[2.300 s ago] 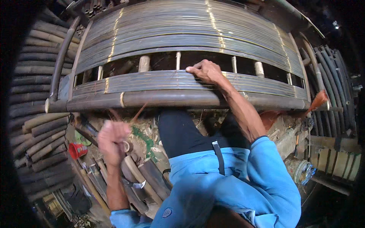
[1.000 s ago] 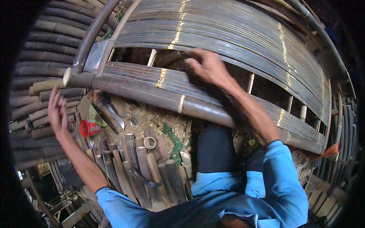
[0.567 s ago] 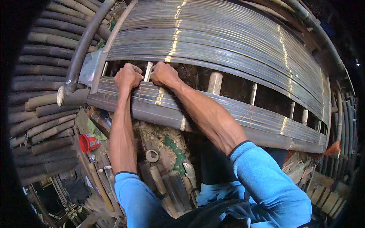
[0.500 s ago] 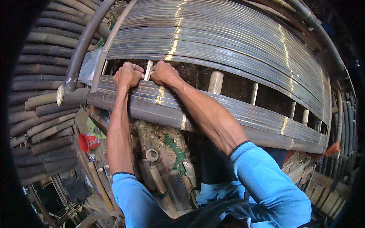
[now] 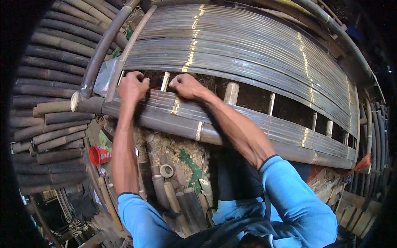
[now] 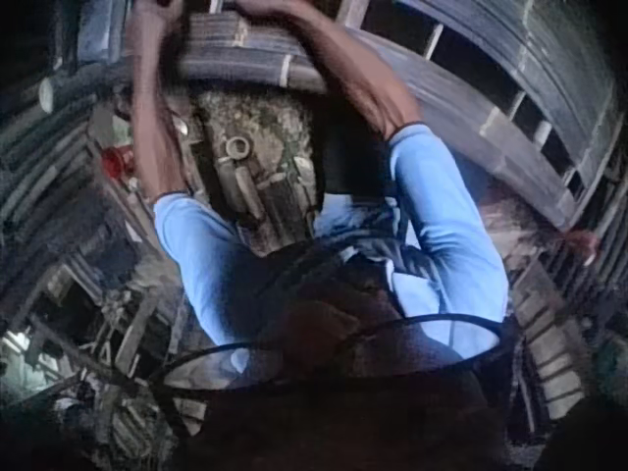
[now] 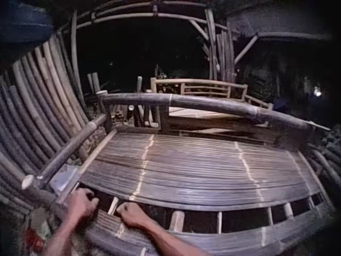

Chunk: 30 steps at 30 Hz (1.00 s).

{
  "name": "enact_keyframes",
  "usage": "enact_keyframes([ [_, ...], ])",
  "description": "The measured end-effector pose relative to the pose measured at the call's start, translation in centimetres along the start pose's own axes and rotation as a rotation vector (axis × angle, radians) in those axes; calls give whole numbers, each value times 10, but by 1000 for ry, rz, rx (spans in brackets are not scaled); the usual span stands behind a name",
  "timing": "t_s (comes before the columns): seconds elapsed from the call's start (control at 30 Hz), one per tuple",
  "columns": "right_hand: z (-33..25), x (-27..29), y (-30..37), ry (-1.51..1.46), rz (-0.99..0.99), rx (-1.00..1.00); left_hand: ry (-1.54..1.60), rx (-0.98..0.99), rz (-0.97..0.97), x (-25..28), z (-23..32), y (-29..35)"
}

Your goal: The person weaves thin bamboo strips through a curved frame using thin wire to secure them in place.

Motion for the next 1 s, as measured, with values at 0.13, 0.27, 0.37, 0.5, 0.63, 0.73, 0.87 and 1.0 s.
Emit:
enact_keyframes([
  [0.13, -17, 21, 36, -664, -80, -7, 1182, 248, -611, 16, -14, 20],
  [0.27, -30, 40, 51, -508, -16, 256, 1278, 81, -710, 5, 51, 49],
  [0.37, -38, 39, 54, -438, -18, 241, 637, -194, -407, 0, 43, 54],
  [0.5, -51, 56, 64, -148, 170, 213, 135, -350, 177, 72, -13, 75],
  [0.63, -30, 68, 64, -119, 367, 175, -21, -119, 128, 150, -98, 143],
  [0.73, -17, 65, 65, -24, 213, 154, 212, 212, 42, 193, -220, 241],
  [0.87, -20, 49, 74, 70, 218, 161, 24, 618, 221, 233, -371, 442],
  [1.0, 0, 37, 76, -24, 65, -31, -454, 1122, 54, 231, -432, 595],
])
Point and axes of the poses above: each hand's wrist, its own y-axis away from the middle knuckle, its own x-axis out of the back of the hand, z = x × y, the point moved 5 cm from there along -y, towards the middle knuckle
